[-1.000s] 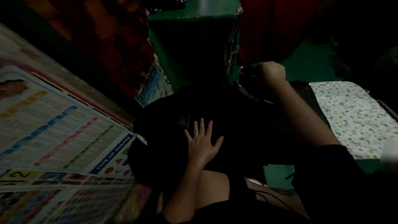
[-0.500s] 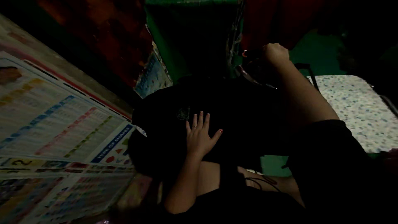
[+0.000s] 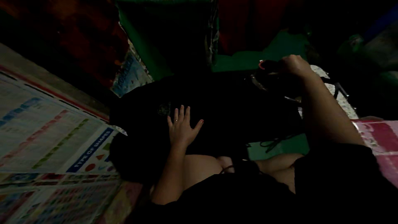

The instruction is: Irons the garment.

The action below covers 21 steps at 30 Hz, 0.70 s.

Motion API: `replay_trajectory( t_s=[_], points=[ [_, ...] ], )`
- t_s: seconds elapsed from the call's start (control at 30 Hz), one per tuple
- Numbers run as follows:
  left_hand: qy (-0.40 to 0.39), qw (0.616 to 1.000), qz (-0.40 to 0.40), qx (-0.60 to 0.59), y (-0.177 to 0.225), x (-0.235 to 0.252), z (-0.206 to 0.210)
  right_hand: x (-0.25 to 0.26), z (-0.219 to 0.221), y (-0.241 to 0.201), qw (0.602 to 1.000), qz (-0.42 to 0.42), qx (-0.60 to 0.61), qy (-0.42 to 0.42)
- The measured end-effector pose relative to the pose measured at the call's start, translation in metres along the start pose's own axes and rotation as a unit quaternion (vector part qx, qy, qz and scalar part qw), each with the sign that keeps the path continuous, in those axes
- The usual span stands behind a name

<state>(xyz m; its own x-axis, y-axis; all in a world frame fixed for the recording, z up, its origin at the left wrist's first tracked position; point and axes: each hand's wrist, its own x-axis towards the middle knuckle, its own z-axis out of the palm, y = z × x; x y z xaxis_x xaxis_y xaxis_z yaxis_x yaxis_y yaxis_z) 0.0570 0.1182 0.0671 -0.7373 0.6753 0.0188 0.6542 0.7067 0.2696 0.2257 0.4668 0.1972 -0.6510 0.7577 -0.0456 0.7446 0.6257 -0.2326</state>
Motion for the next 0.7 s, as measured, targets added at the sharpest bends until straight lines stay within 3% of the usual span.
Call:
replay_trajectory(
  t_s=[0.3, 0.43, 0.57, 0.7],
  points=[
    [0.011, 1.0, 0.009, 0.003, -0.001, -0.004, 0.001, -0.126, 0.027, 0.029, 0.967, -0.252, 0.033, -0.017],
    [0.02, 1.0, 0.022, -0.01, 0.017, -0.012, 0.007, -0.145, 0.038, 0.043, 0.935, -0.35, 0.06, -0.015],
    [-0.012, 0.995, 0.099, 0.012, 0.055, -0.018, 0.025, -0.131, 0.039, 0.039, 0.943, -0.326, 0.055, 0.037],
    [-0.042, 0.991, 0.121, 0.03, 0.074, -0.017, 0.029, -0.101, 0.031, 0.016, 0.974, -0.209, 0.023, 0.082]
  ],
)
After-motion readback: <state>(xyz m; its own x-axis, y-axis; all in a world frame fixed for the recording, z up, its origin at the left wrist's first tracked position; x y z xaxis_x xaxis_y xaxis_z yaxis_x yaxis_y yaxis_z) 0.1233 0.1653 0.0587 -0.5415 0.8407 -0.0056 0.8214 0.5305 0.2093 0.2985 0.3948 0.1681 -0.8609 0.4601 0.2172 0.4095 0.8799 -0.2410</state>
